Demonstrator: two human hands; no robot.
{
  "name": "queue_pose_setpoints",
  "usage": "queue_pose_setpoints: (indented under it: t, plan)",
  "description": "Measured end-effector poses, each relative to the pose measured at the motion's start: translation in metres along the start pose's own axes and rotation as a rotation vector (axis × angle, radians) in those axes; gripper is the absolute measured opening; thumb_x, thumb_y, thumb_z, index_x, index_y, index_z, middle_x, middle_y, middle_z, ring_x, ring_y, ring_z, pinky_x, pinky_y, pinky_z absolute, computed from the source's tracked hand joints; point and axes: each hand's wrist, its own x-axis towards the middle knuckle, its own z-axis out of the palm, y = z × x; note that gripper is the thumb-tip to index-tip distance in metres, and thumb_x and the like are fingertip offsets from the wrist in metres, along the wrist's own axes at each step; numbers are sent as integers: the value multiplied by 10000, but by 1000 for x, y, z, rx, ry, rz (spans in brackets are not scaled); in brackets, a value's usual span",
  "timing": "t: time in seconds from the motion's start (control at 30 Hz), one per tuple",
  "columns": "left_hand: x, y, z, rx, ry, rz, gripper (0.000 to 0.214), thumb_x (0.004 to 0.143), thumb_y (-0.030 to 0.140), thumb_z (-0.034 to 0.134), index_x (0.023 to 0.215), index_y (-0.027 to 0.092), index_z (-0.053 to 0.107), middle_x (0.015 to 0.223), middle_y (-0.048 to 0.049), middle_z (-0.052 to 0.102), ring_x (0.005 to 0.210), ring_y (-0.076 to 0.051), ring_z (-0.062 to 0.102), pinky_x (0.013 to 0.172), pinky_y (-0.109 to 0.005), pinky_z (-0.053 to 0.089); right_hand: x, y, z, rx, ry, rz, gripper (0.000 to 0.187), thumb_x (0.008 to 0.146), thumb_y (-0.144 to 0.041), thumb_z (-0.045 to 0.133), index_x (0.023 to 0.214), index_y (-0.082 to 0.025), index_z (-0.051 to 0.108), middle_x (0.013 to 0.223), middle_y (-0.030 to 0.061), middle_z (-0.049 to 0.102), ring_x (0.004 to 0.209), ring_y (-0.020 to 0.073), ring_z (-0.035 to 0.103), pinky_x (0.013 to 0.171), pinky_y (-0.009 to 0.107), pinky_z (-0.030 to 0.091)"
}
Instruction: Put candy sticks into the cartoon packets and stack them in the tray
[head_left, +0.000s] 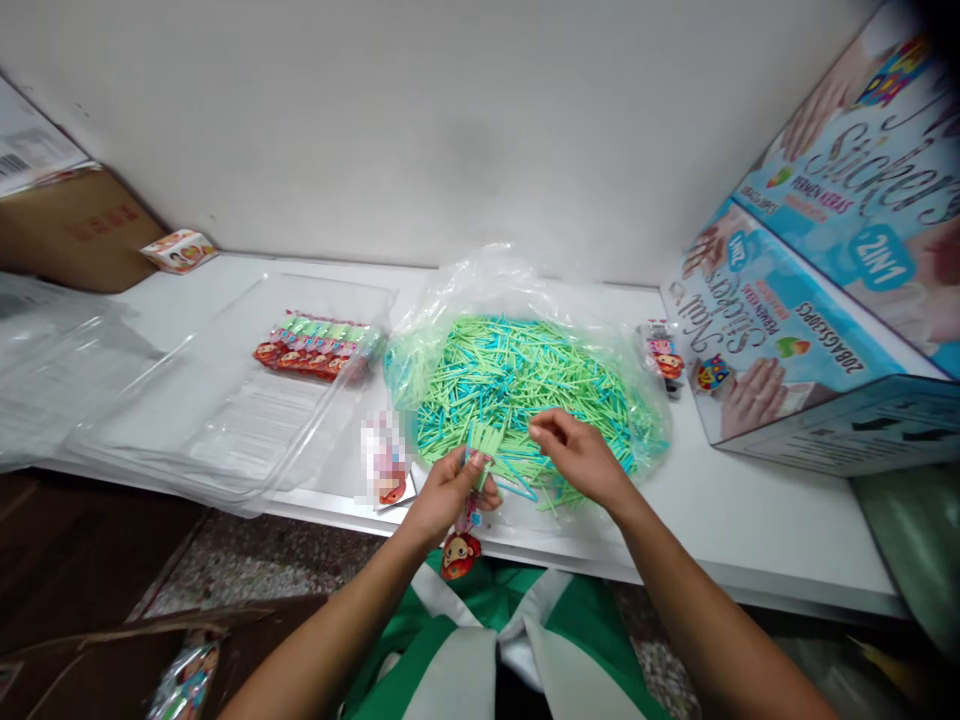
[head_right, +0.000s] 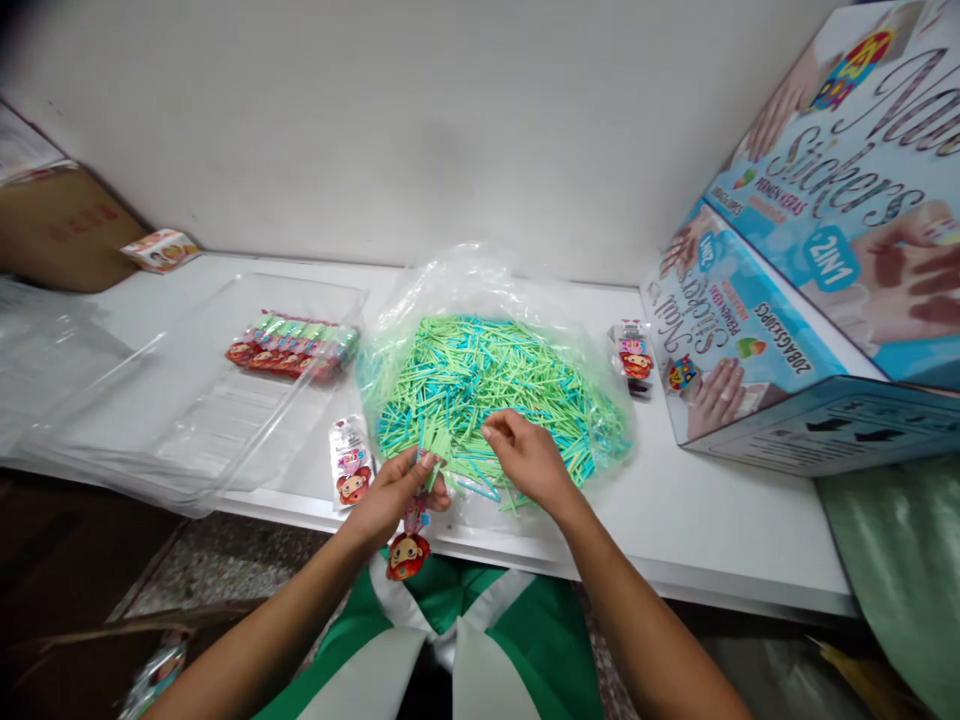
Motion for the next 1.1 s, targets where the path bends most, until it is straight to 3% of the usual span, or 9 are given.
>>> queue_pose_setpoints:
  t: [0.1,0.23,0.33,0.53,0.7,0.73,0.83,0.93,1.1]
  plan:
    - [1,-1,-5,-52,30,-18,356,787,485,589,913,163,502,692,-10,632,610,-149,641,591,-266,504,3,17,26,-157,-96,43,200,888,-289,441,894,-191,615,846,45,663,797,171,602,712,266,410]
    - [1,-3,-5,-61,4,-4,323,799,446,594,925,168,487,750,-25,641,657,-161,645,578,-264,504,9,21,65,-278,-179,85,180,840,-197,480,960,-153,608,924,119,657,832,207,610,706,279,390]
    - [0,-2,-5,-51,-45,46,310,778,401,637,912,163,491,786,-32,640,689,-153,637,608,-262,507,15,23,76,-292,-212,79,229,827,-130,457,1007,-144,599,923,129,663,849,209,612,719,276,388]
    - [2,0,-5,9,-63,30,337,710,340,711,896,145,507,754,-30,627,670,-147,617,591,-264,515,19,35,59,-149,-131,23,201,824,-183,496,954,-158,647,909,100,679,846,205,610,759,293,412]
    - [5,-2,-2,1,-98,26,346,708,334,709,925,148,512,784,-34,619,676,-151,617,576,-269,515,17,14,30,88,79,38,376,920,-349,367,1212,-165,515,893,58,658,668,139,588,606,263,460]
    - [6,-3,-2,7,-106,29,343,712,335,706,927,147,515,788,-37,617,677,-150,617,573,-266,513,17,5,23,155,144,41,396,930,-385,343,1224,-164,490,911,60,647,648,126,574,576,252,459]
    - [6,-4,-1,20,-114,27,337,709,335,711,901,153,502,773,-29,610,680,-155,623,570,-261,508,18,-21,10,680,419,9,312,811,-398,594,1032,-178,584,831,37,646,622,116,558,559,246,453]
    - [5,-5,1,19,-115,12,347,700,335,721,867,170,465,739,-3,597,677,-157,630,578,-266,508,19,-36,10,820,424,-35,230,758,-340,669,929,-192,625,784,16,647,699,127,583,639,256,470]
    - [3,-2,0,25,-119,18,369,713,348,708,895,168,443,728,-3,598,663,-158,625,582,-284,511,13,-34,21,699,341,-27,214,795,-354,628,943,-200,637,774,7,640,664,126,571,602,254,461]
